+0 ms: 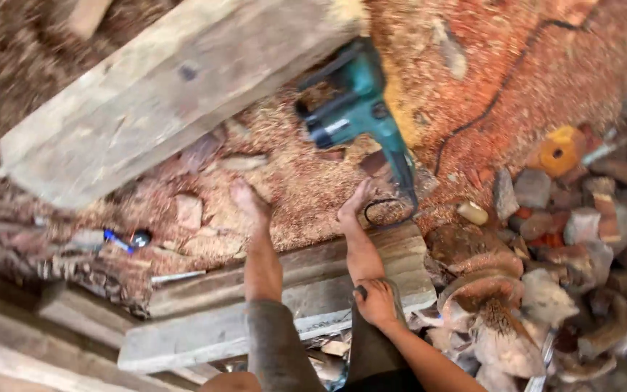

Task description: Cutting large wood logs into smaller sections using an electric chainsaw in an outdoor workspace.

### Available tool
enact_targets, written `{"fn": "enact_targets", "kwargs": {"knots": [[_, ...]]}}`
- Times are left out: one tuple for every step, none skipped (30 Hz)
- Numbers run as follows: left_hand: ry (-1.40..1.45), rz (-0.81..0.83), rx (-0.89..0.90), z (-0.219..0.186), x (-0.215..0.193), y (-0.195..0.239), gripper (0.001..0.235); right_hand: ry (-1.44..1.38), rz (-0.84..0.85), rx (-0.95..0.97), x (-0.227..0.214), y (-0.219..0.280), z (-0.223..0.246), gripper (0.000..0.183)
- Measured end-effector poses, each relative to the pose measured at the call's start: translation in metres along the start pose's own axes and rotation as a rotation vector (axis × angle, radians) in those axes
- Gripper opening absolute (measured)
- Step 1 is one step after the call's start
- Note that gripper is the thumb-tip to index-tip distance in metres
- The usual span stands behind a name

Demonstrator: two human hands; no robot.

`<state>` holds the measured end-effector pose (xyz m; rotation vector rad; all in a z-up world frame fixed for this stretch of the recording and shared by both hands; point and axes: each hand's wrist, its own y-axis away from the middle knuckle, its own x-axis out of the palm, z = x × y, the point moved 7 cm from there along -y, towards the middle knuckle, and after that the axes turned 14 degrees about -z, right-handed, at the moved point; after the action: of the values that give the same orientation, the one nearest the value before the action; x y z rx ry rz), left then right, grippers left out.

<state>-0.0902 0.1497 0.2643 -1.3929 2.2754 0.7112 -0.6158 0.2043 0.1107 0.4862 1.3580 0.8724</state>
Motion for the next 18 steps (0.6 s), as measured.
{"fn": "enact_targets", "kwargs": {"knots": [[-0.018, -0.015, -0.017, -0.011, -0.01, -0.006, 0.061, 0.029, 0.038, 0.008, 0.003, -0.001, 0.0, 0.031], [-0.02, -0.018, -0.03, -0.021, -0.018, -0.012, 0.06, 0.062, 0.06, 0.029, 0.003, -0.003, -0.003, 0.03], [-0.022, -0.021, -0.043, -0.013, -0.027, -0.009, 0.059, 0.078, 0.061, 0.008, 0.001, -0.009, 0.0, 0.03], [-0.024, -0.01, -0.057, -0.004, -0.034, -0.007, 0.059, 0.088, 0.08, 0.041, 0.001, -0.008, 0.001, 0.03], [-0.025, 0.001, -0.071, 0.005, -0.041, -0.004, 0.058, 0.098, 0.098, 0.075, 0.002, -0.008, 0.002, 0.029], [-0.026, 0.001, -0.088, 0.018, -0.048, 0.001, 0.057, 0.117, 0.101, 0.057, 0.003, -0.018, -0.004, 0.029], [-0.026, 0.001, -0.105, 0.031, -0.055, 0.006, 0.056, 0.112, 0.108, 0.116, 0.005, -0.027, -0.014, 0.03], [-0.029, 0.009, -0.123, 0.043, -0.061, 0.011, 0.056, 0.106, 0.118, 0.183, 0.007, -0.031, -0.023, 0.03], [-0.031, 0.017, -0.142, 0.087, -0.06, 0.032, 0.055, 0.123, 0.124, 0.172, 0.008, -0.045, -0.04, 0.03], [-0.038, 0.028, -0.156, 0.128, -0.069, 0.062, 0.055, 0.04, 0.017, 0.165, 0.005, -0.061, -0.054, 0.034], [-0.045, 0.038, -0.17, 0.162, -0.087, 0.103, 0.054, -0.045, -0.09, 0.159, 0.001, -0.078, -0.068, 0.039], [-0.052, 0.026, -0.181, 0.176, -0.084, 0.059, 0.054, -0.039, -0.077, 0.147, -0.002, -0.098, -0.065, 0.039], [-0.169, -0.031, -0.213, 0.194, -0.084, 0.015, 0.049, -0.113, -0.107, 0.207, -0.008, -0.119, -0.065, 0.04], [-0.279, -0.083, -0.242, 0.212, -0.082, -0.03, 0.046, -0.186, -0.144, 0.27, -0.016, -0.14, -0.067, 0.045], [-0.28, -0.091, -0.252, 0.232, -0.089, -0.056, 0.046, -0.178, -0.138, 0.263, -0.038, -0.159, -0.024, 0.045], [-0.391, -0.104, -0.219, 0.252, -0.096, -0.084, 0.064, -0.162, -0.129, 0.341, -0.057, -0.171, 0.012, 0.044], [-0.502, -0.117, -0.185, 0.271, -0.101, -0.112, 0.085, -0.146, -0.121, 0.419, -0.076, -0.185, 0.048, 0.044], [-0.501, -0.111, -0.19, 0.269, -0.097, -0.141, 0.085, -0.141, -0.12, 0.424, -0.071, -0.219, 0.043, 0.044]]}}
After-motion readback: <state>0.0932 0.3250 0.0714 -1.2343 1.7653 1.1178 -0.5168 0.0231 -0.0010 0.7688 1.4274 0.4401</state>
